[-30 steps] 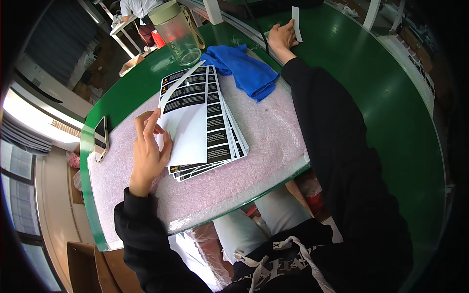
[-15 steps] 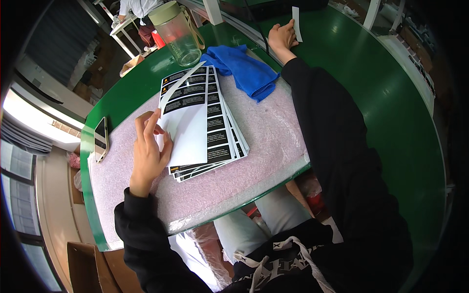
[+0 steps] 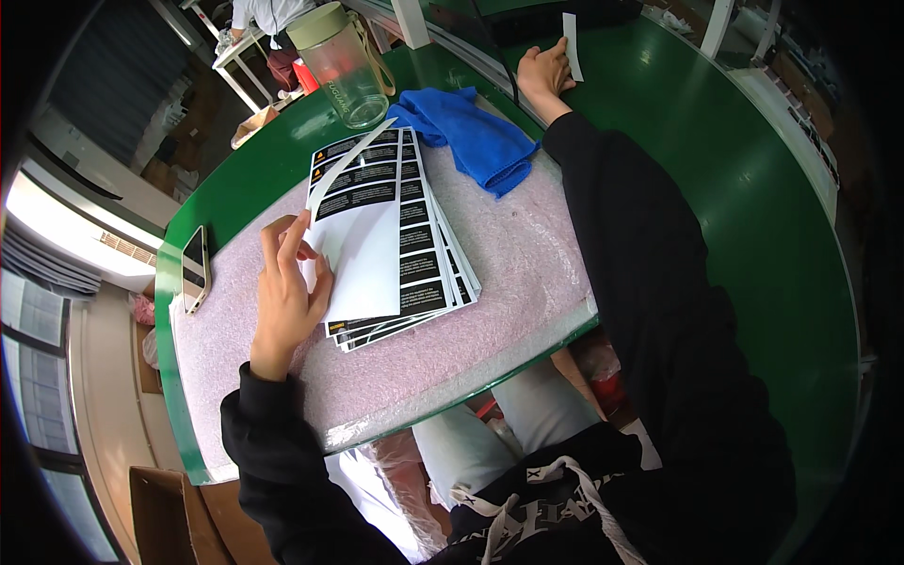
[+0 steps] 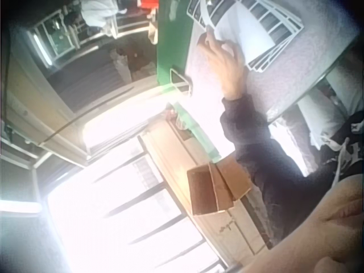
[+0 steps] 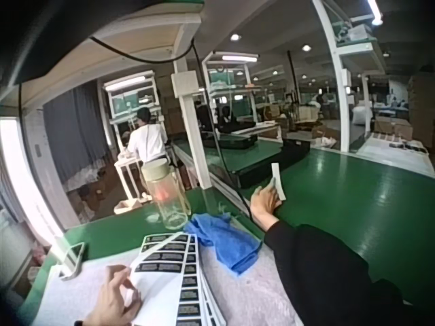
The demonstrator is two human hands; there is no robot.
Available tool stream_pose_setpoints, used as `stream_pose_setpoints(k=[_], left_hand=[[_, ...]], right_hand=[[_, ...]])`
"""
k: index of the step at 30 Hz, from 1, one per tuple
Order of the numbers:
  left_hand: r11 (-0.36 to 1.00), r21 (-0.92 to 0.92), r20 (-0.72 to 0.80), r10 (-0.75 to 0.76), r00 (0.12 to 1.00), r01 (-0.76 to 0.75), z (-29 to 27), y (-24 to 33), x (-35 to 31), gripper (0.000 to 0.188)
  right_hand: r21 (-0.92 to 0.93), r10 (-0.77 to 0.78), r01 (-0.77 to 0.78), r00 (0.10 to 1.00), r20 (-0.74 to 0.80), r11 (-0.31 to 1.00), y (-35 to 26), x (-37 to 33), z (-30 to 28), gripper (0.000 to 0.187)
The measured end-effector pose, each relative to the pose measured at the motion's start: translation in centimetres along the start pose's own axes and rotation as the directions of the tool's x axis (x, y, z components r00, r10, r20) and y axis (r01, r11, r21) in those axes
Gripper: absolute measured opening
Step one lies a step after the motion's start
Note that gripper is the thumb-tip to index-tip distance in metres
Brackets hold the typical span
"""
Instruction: Applying warning and identification labels to equipment components on an assembly line.
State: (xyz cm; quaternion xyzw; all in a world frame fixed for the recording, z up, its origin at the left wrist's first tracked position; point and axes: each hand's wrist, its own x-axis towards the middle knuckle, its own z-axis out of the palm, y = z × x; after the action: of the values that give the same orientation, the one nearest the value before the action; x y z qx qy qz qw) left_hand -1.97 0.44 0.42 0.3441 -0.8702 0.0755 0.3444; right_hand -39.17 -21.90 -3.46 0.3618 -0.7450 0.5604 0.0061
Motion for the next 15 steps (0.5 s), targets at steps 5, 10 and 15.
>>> stream_pose_setpoints(k=[5,10,15], left_hand=[[1.000,0.003,0.001,-0.001,1.000,0.001,-0.14,0.03,-0.04,0.066],[1.000,0.000,0.004,-0.001,1.000,0.001,0.04,-0.01,0.03,0.066],[1.000,0.005,0.001,-0.001,1.000,0.001,-0.06,0.05,0.04,0.065]], right_hand=[[0.019,0.004,-0.005,0.999,0.041,1.000,-0.16,-0.09,-0.17,0.065],[0.013,-0.004,0.003,1.000,0.031,1.000,0.18,0.13,-0.11,0.065],[-0.036,-0.036,0.035,0.999,-0.038,0.999,0.31,0.18,0.52,0.063]])
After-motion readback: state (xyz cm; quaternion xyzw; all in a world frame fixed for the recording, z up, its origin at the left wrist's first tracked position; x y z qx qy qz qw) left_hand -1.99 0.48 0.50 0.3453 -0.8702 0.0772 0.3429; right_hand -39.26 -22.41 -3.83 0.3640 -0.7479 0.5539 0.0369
